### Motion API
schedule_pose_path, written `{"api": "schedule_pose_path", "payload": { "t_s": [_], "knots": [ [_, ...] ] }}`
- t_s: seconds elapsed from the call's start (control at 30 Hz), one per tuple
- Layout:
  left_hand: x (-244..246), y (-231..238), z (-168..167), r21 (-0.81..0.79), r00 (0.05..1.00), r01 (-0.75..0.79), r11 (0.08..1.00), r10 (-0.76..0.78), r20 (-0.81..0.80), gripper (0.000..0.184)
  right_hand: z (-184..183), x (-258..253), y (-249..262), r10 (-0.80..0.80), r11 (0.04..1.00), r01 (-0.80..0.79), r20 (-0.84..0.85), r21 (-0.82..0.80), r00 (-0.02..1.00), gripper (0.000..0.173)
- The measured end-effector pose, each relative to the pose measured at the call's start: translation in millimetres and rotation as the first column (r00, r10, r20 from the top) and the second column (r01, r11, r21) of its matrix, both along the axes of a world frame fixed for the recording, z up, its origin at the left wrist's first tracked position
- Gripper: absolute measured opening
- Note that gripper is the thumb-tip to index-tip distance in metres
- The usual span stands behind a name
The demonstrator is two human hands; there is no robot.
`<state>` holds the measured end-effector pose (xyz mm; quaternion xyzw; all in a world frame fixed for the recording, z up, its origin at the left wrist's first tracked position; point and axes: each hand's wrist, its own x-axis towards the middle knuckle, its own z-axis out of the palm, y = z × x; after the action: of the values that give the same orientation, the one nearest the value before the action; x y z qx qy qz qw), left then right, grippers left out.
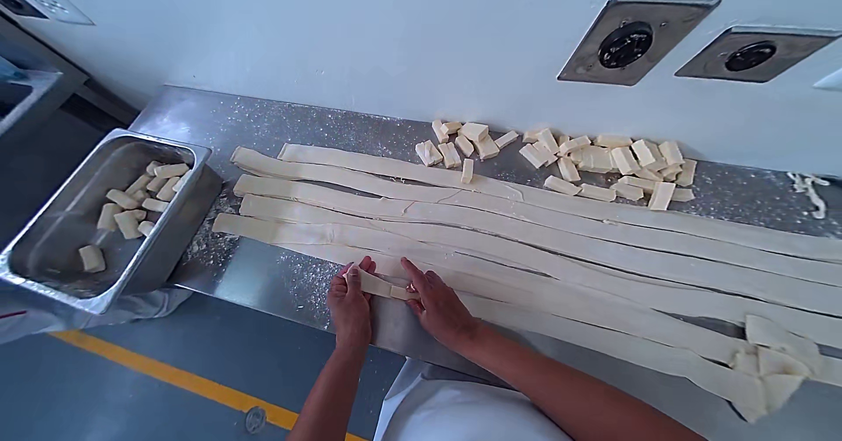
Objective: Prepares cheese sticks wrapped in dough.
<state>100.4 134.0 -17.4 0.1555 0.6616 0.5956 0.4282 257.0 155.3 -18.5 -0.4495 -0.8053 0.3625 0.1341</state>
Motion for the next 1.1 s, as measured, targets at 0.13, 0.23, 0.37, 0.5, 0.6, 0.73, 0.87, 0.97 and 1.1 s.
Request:
{"api": "schedule_pose_path", "payload": {
  "t_s": [0.13,0.23,0.37,0.5,0.6,0.73,0.87,0.97,1.1],
  "knots": [
    [39.7,-20.4,-24.4,0.128,0.814,0.405,0.905,-0.293,-0.501,0.020,-9.6,2.0,-2.9,-0.113,0.994,0.114,-0.057,0.008,0.992,0.068],
    [56.8,-27.9,-48.6,0.017,0.486,0.562,0.827,-0.312,-0.816,0.029,-15.0,22.1,-7.7,-0.210,0.972,0.215,-0.065,0.097,0.976,0.077],
    [56.0,-29.1,-55.6,-0.044,0.357,0.558,0.829,-0.287,-0.889,0.027,-4.0,51.5,-16.1,-0.238,0.971,0.239,-0.051,0.026,0.970,0.075],
    [37.4,-28.2,-30.7,0.125,0.501,0.520,0.845,-0.182,-0.846,0.021,7.7,33.0,15.4,-0.019,0.974,-0.018,-0.160,-0.226,0.987,0.060],
    [10.1,-31.9,-13.4,0.185,0.571,0.466,0.865,-0.134,-0.810,0.033,19.3,7.5,43.3,0.167,0.831,-0.214,-0.136,-0.513,0.977,0.038],
    [-27.2,-31.1,-23.6,-0.055,0.420,0.443,0.895,-0.261,-0.869,0.023,32.8,18.1,60.8,0.296,0.800,-0.183,0.111,-0.571,0.949,0.032],
    [-47.0,-48.0,-21.8,-0.224,0.177,0.582,0.782,-0.391,-0.903,0.025,46.3,64.5,45.6,0.353,0.765,-0.155,0.205,-0.625,0.913,0.039],
    [-51.2,-48.0,-22.0,-0.198,0.202,0.580,0.790,-0.375,-0.905,0.020,44.7,85.1,13.7,0.343,0.728,-0.217,0.071,-0.651,0.937,0.042],
    [-40.2,-51.7,-38.2,-0.188,0.235,0.542,0.819,-0.363,-0.902,0.044,41.7,94.2,-19.9,0.203,0.720,-0.196,-0.067,-0.666,0.977,0.041]
  ]
}}
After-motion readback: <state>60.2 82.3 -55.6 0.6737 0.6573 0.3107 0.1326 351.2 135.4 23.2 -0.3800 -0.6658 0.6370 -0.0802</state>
